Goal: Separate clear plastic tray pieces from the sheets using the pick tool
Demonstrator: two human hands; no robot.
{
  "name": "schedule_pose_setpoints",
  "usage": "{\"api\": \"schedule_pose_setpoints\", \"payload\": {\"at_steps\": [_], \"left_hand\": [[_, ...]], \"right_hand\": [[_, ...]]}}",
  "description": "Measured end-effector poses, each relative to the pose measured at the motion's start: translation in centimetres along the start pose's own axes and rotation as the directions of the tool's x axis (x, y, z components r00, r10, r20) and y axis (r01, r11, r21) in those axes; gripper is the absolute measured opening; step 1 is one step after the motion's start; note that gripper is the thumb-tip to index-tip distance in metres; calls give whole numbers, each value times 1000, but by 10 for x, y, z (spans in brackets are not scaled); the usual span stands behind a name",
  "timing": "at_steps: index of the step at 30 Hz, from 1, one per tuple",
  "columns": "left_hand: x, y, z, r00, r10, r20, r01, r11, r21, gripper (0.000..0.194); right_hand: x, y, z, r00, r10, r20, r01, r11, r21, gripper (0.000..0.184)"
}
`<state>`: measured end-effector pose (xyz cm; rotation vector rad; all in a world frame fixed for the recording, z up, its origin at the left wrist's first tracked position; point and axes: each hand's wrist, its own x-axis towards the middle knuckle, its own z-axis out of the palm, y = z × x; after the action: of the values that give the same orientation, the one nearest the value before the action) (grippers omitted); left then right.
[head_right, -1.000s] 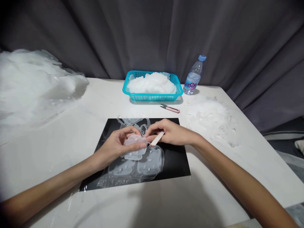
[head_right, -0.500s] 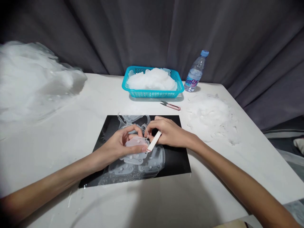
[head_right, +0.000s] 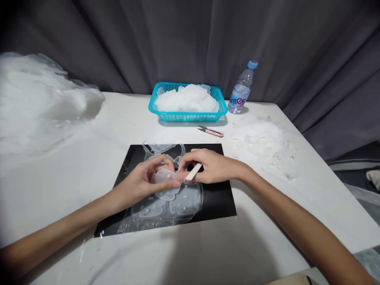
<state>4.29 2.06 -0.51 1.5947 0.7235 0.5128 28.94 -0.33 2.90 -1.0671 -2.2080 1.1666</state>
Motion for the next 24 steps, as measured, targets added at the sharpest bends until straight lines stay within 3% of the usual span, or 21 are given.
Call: {"api": "schedule_pose_setpoints", "payload": {"at_steps": [4,8,10,14,17,19,21,22,24], "left_hand": [[-1,-3,2,998,54,-27,-49,985,163,34],[-4,-5,3,997,14,-70,6,962,272,34],[-7,-5,5,998,13,-62,6,958,287,34],[-11,-6,5,998,47,-28,-36,947,321,31],[-10,-5,4,993,75,-92,-47,959,278,30],[-10,-4,5,989,85,-119,-56,971,232,29],[-11,-2,7,986,107,-131,-82,980,180,27],[-12,-2,8,983,120,-136,-97,982,163,26],[-13,-2,9,975,163,-149,-139,977,159,24]], "right_hand": [[5,3,7,999,24,-23,-21,994,105,19],[8,11,11,999,46,10,-47,982,184,14],[9,18,10,993,71,-91,-61,991,117,9],[9,37,1,903,120,-412,-193,971,-140,7],[6,43,-6,872,154,-464,-320,897,-304,4],[3,39,-7,818,138,-559,-383,856,-349,2],[1,28,-7,780,91,-619,-359,875,-324,8],[0,21,-7,799,73,-597,-300,908,-292,11],[-3,5,-5,902,38,-431,-136,970,-201,15]]}}
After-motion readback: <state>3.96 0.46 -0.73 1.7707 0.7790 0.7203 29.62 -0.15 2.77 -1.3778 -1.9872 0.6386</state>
